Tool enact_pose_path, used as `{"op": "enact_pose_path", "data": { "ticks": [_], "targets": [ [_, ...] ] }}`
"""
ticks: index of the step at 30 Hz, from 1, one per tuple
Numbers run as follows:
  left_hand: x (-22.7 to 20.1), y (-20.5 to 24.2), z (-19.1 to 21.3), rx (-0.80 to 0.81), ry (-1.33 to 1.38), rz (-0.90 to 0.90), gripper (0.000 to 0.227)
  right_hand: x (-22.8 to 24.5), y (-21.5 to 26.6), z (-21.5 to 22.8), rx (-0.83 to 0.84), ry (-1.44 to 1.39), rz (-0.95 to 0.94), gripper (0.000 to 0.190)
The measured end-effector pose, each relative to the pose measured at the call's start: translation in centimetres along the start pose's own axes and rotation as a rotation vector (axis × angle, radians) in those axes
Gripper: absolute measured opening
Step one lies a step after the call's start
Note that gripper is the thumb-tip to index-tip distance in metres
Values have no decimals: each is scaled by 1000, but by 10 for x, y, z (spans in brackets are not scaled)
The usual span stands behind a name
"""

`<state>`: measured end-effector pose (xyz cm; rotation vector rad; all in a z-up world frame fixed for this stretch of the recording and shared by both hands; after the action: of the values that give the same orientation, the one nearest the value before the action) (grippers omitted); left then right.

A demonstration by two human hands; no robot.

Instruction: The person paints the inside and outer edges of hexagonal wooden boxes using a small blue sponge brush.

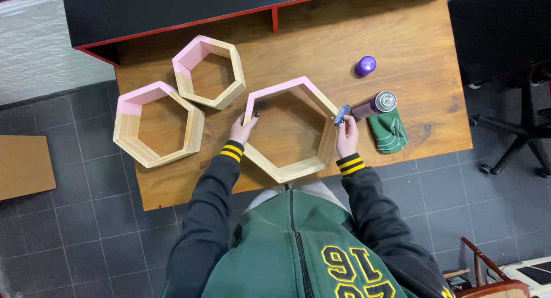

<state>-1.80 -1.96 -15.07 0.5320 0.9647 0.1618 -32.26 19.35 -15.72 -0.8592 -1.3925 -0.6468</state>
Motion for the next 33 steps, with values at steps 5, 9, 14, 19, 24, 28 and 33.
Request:
{"op": "enact_pose_path", "data": {
  "ticks": [5,9,14,19,24,28,33],
  "targets": [
    [14,-14,-10,-14,7,42,90,6,0,-1,-6,40,-29,15],
    [13,-18,-9,25,-14,66,91,-23,-3,11,-20,140,-32,15],
    [33,-41,-17,59,-82,73,85,-13,9,1,-26,199,-69,14],
    [45,-61,-20,83,-171,92,80,7,20,-8,-28,220,-131,11],
    [48,-74,-19,79,-376,113,75,2,21,-8,-4,201,-189,12],
    [33,-65,-11,82,-405,94,75,0,23,-7,27,214,-200,13],
    [27,-56,-4,119,-485,83,77,29,17,-21,104,333,-77,14]
  ]
}}
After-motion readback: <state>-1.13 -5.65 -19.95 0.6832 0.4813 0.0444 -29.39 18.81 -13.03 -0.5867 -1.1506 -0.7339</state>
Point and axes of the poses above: each hand's wrist, its own y-axis away from the middle knuckle, its own z-axis out of the back of the hand, x = y × z, the point moved 1 cm from there along -y, towards the middle knuckle, and after that the axes turned 10 degrees about -x, right-handed, at the moved point
